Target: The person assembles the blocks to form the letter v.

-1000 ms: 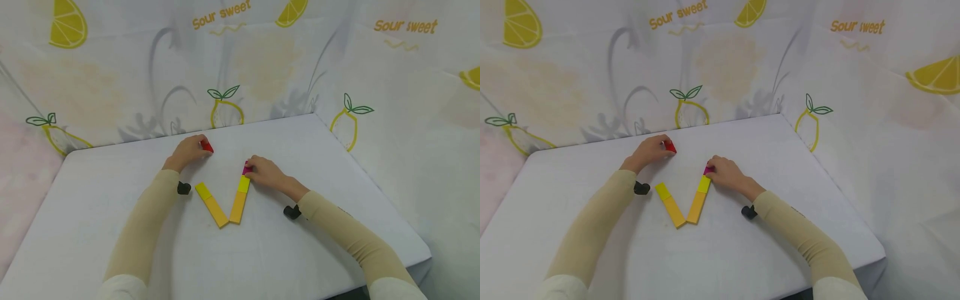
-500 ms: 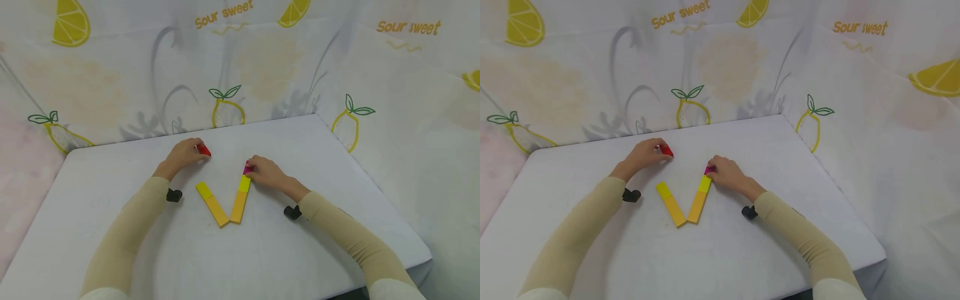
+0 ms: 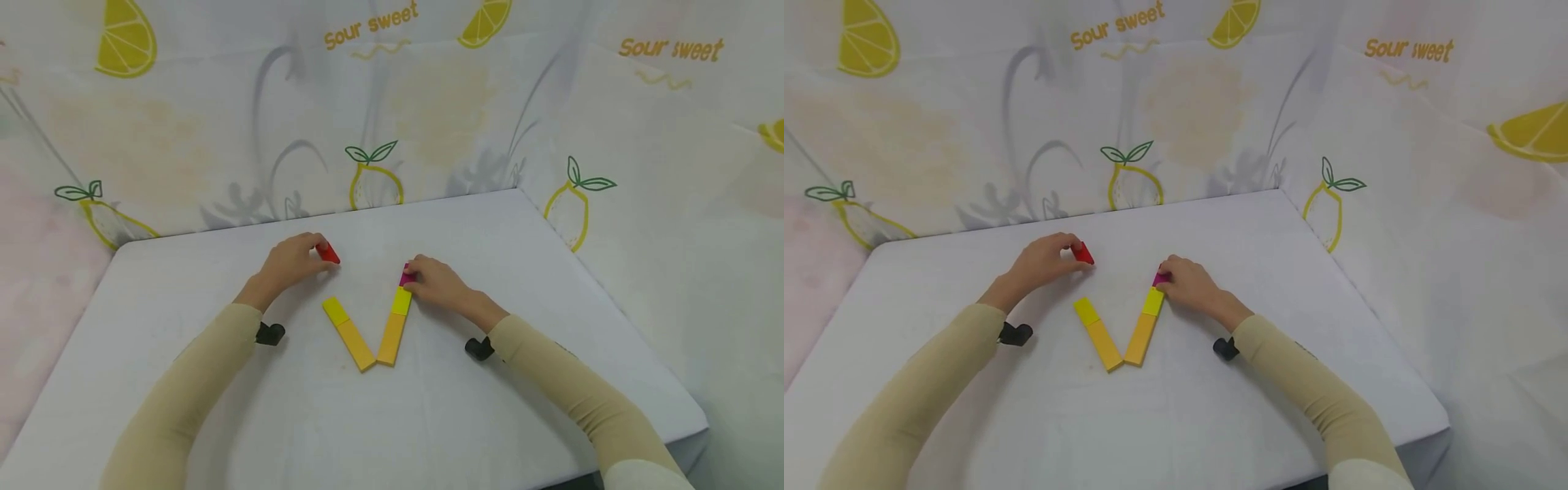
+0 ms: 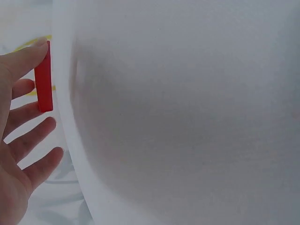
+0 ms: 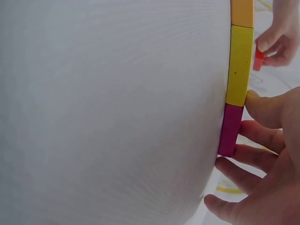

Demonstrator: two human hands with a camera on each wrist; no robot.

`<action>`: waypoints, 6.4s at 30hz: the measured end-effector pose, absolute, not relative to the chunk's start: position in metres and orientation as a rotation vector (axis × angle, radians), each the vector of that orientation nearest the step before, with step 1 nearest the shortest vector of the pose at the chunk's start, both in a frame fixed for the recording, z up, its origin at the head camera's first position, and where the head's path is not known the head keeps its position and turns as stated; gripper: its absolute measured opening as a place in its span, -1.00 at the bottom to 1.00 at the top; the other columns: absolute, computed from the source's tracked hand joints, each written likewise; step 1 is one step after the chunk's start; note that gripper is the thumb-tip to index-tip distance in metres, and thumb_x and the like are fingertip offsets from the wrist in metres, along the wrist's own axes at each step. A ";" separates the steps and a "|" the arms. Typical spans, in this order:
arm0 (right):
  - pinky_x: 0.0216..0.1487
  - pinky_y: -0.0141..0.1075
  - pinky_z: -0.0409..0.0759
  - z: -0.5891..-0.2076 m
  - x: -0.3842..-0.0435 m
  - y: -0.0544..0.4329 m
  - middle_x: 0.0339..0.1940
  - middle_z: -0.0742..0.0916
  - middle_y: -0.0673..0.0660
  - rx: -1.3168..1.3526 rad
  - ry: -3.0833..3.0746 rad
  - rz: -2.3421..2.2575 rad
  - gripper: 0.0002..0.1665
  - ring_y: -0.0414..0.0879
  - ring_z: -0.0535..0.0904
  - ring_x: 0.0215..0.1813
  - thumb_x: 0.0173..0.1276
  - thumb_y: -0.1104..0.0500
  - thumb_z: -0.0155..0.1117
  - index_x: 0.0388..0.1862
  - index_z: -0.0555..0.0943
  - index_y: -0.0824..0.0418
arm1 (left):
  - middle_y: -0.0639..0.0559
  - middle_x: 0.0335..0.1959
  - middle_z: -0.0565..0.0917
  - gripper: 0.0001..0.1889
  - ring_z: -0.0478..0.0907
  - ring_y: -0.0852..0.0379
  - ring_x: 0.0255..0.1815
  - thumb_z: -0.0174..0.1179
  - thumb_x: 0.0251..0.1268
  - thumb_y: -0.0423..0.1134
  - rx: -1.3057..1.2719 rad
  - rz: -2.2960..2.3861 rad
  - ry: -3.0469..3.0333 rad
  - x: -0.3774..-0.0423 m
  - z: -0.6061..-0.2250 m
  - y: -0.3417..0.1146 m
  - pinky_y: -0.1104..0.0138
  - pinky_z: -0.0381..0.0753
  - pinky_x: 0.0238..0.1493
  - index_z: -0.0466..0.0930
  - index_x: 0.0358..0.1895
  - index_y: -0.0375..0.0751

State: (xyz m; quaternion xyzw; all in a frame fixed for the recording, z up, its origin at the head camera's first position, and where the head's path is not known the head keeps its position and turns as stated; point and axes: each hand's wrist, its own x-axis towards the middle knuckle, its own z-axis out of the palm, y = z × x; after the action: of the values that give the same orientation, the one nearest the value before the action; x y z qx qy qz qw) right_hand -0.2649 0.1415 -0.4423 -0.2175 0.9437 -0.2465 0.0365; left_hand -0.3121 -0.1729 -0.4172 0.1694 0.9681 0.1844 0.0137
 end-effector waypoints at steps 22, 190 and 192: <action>0.16 -0.21 0.61 -0.443 -0.264 0.140 -0.02 0.69 0.13 -0.670 2.897 -0.762 -0.61 -0.04 0.58 -0.06 0.38 0.14 0.32 0.12 0.63 0.28 | 0.06 -0.12 0.69 -0.62 0.52 0.05 -0.24 0.34 0.20 0.15 0.537 0.412 3.067 -0.276 -0.429 -0.188 0.19 0.59 -0.26 0.61 -0.01 0.08; 0.34 0.06 0.41 -0.437 -0.261 0.143 0.15 0.68 0.14 -0.709 2.983 -0.546 -0.64 0.02 0.57 0.14 0.37 0.07 0.30 0.07 0.60 0.21 | -0.09 0.16 0.60 -0.73 0.56 -0.05 -0.06 0.29 0.31 0.01 0.583 0.512 3.034 -0.242 -0.432 -0.168 0.06 0.65 -0.08 0.63 -0.09 -0.05; 0.35 0.05 0.41 -0.438 -0.259 0.144 0.16 0.68 0.16 -0.703 2.980 -0.559 -0.63 0.03 0.57 0.17 0.37 0.07 0.30 0.08 0.60 0.21 | -0.09 0.15 0.61 -0.75 0.57 -0.05 -0.07 0.28 0.31 0.01 0.573 0.505 3.033 -0.242 -0.432 -0.168 0.07 0.65 -0.09 0.65 -0.13 -0.05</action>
State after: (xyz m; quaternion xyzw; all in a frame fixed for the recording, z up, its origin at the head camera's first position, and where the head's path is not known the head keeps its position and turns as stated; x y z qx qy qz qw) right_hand -0.2592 0.1440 -0.4385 -0.2259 0.9574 -0.1794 0.0145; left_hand -0.2422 -0.1680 -0.4324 0.1832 0.9697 0.1615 0.0069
